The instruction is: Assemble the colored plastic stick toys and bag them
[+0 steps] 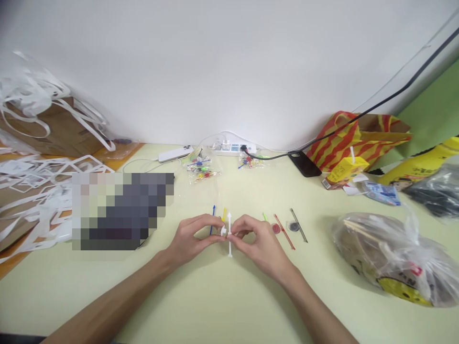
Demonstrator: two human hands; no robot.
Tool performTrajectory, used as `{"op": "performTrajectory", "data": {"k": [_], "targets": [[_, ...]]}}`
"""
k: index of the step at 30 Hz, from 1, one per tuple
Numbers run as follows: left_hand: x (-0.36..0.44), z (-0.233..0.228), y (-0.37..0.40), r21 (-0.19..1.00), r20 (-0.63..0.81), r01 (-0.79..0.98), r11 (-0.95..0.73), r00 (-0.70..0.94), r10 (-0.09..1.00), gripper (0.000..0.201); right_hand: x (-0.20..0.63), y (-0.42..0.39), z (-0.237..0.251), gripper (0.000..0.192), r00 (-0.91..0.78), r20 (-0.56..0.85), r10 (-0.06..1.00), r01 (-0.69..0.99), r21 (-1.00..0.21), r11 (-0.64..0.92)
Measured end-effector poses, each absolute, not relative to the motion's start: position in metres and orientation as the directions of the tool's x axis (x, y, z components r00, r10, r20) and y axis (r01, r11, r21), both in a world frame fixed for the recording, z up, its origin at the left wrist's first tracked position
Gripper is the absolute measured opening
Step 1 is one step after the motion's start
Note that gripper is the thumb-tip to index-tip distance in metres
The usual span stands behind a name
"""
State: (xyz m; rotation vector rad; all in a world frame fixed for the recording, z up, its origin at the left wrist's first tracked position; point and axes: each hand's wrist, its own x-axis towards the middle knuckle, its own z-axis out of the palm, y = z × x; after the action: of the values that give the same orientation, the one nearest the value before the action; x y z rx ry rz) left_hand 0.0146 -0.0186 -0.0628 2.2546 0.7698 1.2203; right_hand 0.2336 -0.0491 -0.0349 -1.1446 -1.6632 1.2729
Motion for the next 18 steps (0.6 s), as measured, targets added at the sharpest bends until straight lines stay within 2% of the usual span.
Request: {"op": "performTrajectory", "data": {"k": [7, 12, 18], "targets": [[0.0138, -0.0625, -0.0173, 0.577, 0.634, 0.240, -0.781, 0.471, 0.613, 0.026, 0.2346, -0.0437, -0.0351, 0.028, -0.290, -0.046, 0.956, 0.059, -0.998, -0.031], [0.0150, -0.0609, -0.0186, 0.586, 0.636, 0.221, -0.779, 0.470, 0.612, 0.023, 0.2323, -0.0436, -0.0404, 0.031, -0.309, -0.097, 0.946, 0.002, -0.995, -0.101], [0.0172, -0.0588, -0.0208, 0.603, 0.624, 0.195, -0.774, 0.489, 0.609, 0.020, 0.2258, -0.0463, -0.0425, 0.030, -0.305, -0.093, 0.948, -0.067, -0.991, -0.119]]}}
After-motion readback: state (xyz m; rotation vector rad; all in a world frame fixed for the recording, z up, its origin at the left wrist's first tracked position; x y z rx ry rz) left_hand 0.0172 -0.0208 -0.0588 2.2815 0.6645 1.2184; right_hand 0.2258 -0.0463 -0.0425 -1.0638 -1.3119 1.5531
